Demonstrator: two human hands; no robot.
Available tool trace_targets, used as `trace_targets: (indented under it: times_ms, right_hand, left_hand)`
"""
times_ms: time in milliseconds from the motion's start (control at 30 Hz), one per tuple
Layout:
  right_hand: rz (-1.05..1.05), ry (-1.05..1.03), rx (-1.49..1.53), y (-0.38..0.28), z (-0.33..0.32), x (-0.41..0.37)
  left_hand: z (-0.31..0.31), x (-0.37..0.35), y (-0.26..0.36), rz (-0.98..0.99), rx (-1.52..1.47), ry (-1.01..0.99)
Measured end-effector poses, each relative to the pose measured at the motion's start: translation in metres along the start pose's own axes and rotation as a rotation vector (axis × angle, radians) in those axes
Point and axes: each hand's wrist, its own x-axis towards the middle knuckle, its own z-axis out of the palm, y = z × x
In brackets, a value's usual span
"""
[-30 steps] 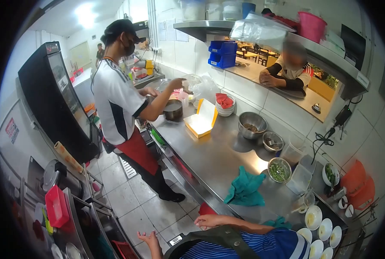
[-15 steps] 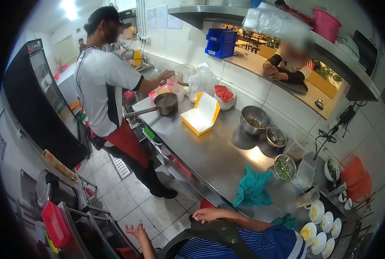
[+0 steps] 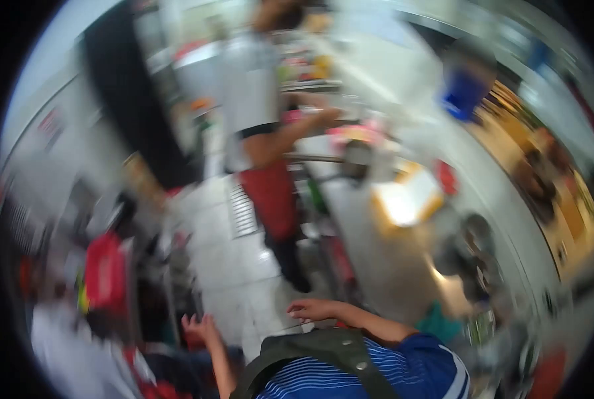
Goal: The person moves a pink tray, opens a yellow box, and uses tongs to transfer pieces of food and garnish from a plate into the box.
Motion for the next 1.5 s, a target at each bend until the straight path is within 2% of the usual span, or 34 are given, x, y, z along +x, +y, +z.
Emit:
trace_targets:
  times_ms: [33,67,133,167,200,233,267,300,333,433,500,533,600,633,667,733,767,800,900,967,1000,1033,1067,1100,1133,1167,1200,1233,1267,1333,1367,1400,1467,1500]
  right_hand:
    - [0.029,-0.125,-0.041,-0.023,0.002,0.011]
    - [0.011,-0.190,-0.081,-0.029,0.008,0.032]
    - [-0.020,-0.333,-0.163,-0.040,0.023,0.073]
    - [-0.035,-0.399,-0.200,-0.050,0.030,0.091]
    - [-0.037,-0.550,-0.286,-0.059,0.037,0.110]
    - [-0.039,-0.608,-0.260,-0.063,0.046,0.127]
    - [-0.038,-0.644,-0.220,-0.072,0.058,0.149]
    - [-0.023,-0.785,-0.311,-0.096,0.093,0.192]
    - [0.006,-0.819,-0.340,-0.102,0.101,0.206]
    - [-0.002,-0.943,-0.394,-0.161,0.141,0.223]
    - [-0.045,-0.985,-0.428,-0.184,0.163,0.245]
    - [-0.044,-1.043,-0.472,-0.192,0.172,0.257]
    - [-0.123,-1.097,-0.534,-0.204,0.191,0.278]
    - [-0.105,-1.222,-0.605,-0.219,0.202,0.277]
    - [-0.097,-1.276,-0.661,-0.228,0.215,0.274]
    - [0.038,-1.633,-0.557,-0.241,0.243,0.264]
    - [-0.014,-1.801,-0.633,-0.246,0.262,0.264]
    - [-0.009,-1.855,-0.680,-0.252,0.283,0.262]
    - [0.017,-2.082,-0.638,-0.253,0.345,0.230]
    - [0.092,-2.186,-0.534,-0.237,0.372,0.198]
    - [0.134,-2.199,-0.493,-0.230,0.376,0.184]
    - [0.155,-2.129,-0.424,-0.227,0.385,0.170]
    - [0.157,-2.053,-0.362,-0.221,0.398,0.159]
    - [-0.002,-2.120,-0.278,-0.206,0.422,0.159]
    - [-0.014,-2.114,-0.245,-0.202,0.437,0.161]
    - [-0.242,-2.097,-0.400,-0.207,0.450,0.155]
    - [-0.465,-2.045,-0.558,-0.204,0.462,0.147]
    - [-0.350,-1.848,-0.335,-0.180,0.470,0.143]
    - [-0.551,-1.685,-0.290,-0.166,0.483,0.145]
    - [-0.683,-1.190,-0.084,-0.132,0.502,0.128]
    - [-0.645,-1.028,0.040,-0.120,0.514,0.115]
    - [-0.642,-0.986,0.055,-0.101,0.529,0.115]
    - [-0.522,-1.040,0.018,-0.104,0.558,0.076]
    - [-0.522,-1.048,-0.003,-0.106,0.574,0.061]
  left_hand:
    - [-0.021,0.032,-0.067,0.311,0.064,0.131]
    - [-0.034,0.026,-0.063,0.234,-0.060,0.168]
    - [-0.052,0.018,-0.058,0.226,0.025,0.269]
    - [-0.054,0.006,-0.034,0.345,0.246,0.364]
    - [-0.059,0.004,-0.034,0.235,0.038,0.360]
    - [-0.064,-0.001,-0.030,0.315,0.047,0.446]
    - [-0.069,-0.005,-0.026,0.209,-0.008,0.313]
    - [-0.104,0.001,-0.018,0.126,-0.090,0.237]
    - [-0.112,0.002,-0.020,0.102,-0.030,0.213]
    - [-0.138,0.003,-0.016,0.088,-0.038,0.324]
    - [-0.155,0.009,-0.036,0.069,-0.171,0.234]
    - [-0.162,0.006,-0.026,0.074,-0.190,0.304]
    - [-0.162,-0.003,-0.003,-0.067,-0.150,0.245]
    - [-0.161,0.005,-0.021,-0.036,-0.195,0.219]
    - [-0.160,0.002,-0.019,-0.029,-0.232,0.286]
    - [-0.157,0.003,-0.010,-0.012,-0.003,0.222]
    - [-0.170,0.013,-0.040,-0.015,0.327,-0.162]
    - [-0.175,0.010,-0.055,-0.016,0.309,-0.093]
    - [-0.180,-0.028,-0.094,0.315,-0.084,0.110]
    - [-0.213,-0.090,-0.044,0.220,-0.014,0.120]
    - [-0.221,-0.114,-0.028,0.152,0.065,0.082]
    - [-0.224,-0.128,-0.037,-0.045,-0.134,0.126]
    - [-0.236,-0.153,-0.042,-0.069,-0.126,0.119]
    - [-0.252,-0.182,-0.043,-0.119,-0.158,0.199]
    - [-0.271,-0.212,-0.046,-0.164,-0.181,0.276]
    - [-0.287,-0.239,-0.056,-0.208,-0.281,0.338]
    - [-0.306,-0.266,-0.063,-0.220,-0.253,0.316]
    - [-0.330,-0.294,-0.067,-0.280,-0.246,0.400]
    - [-0.359,-0.322,-0.068,-0.330,-0.239,0.481]
    - [-0.426,-0.367,-0.070,-0.259,0.130,0.575]
    - [-0.448,-0.374,-0.034,-0.250,0.145,0.718]
    - [-0.471,-0.383,0.010,-0.242,0.171,0.861]
    - [-0.522,-0.386,0.042,0.121,0.047,1.052]
    - [-0.540,-0.387,0.065,0.118,0.057,1.038]
